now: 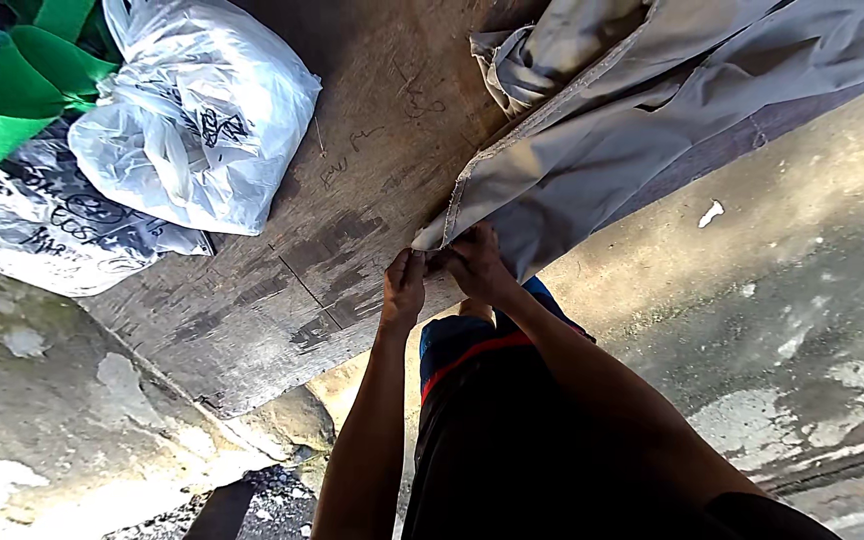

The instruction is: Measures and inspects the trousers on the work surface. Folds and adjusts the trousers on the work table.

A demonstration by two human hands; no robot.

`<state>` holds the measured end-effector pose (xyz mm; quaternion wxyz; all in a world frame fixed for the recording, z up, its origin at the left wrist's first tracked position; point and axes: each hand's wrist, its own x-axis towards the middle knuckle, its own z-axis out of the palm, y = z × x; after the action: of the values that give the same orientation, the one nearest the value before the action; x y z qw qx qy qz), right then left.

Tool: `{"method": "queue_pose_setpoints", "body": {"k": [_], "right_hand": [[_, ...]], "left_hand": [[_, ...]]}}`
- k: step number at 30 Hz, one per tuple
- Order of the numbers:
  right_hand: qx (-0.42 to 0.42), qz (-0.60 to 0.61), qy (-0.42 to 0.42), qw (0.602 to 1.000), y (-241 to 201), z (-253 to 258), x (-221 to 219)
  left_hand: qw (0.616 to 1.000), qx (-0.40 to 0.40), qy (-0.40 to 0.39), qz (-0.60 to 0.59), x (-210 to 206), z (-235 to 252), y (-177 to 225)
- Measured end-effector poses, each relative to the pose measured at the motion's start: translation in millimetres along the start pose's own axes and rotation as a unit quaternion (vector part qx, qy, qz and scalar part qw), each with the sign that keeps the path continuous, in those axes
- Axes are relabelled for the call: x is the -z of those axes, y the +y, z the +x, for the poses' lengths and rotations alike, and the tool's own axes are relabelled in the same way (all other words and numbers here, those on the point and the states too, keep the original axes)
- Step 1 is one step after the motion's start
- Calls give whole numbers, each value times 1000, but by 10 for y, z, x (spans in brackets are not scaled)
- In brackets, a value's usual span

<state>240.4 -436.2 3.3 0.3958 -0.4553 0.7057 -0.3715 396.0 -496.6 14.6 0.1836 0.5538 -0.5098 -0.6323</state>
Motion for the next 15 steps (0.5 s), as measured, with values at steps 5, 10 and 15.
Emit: {"method": "queue_pose_setpoints", "body": {"k": [5, 10, 15], "right_hand": [[15, -4, -30, 999, 30, -8, 19], [9, -6, -22, 1000, 41, -11, -18], [19, -29, -35, 999, 22, -10, 1]], "left_hand": [[999, 7, 4, -41, 31, -11, -45], [999, 3, 9, -47, 79, -35, -53], [998, 3, 4, -59, 103, -64, -47]]}}
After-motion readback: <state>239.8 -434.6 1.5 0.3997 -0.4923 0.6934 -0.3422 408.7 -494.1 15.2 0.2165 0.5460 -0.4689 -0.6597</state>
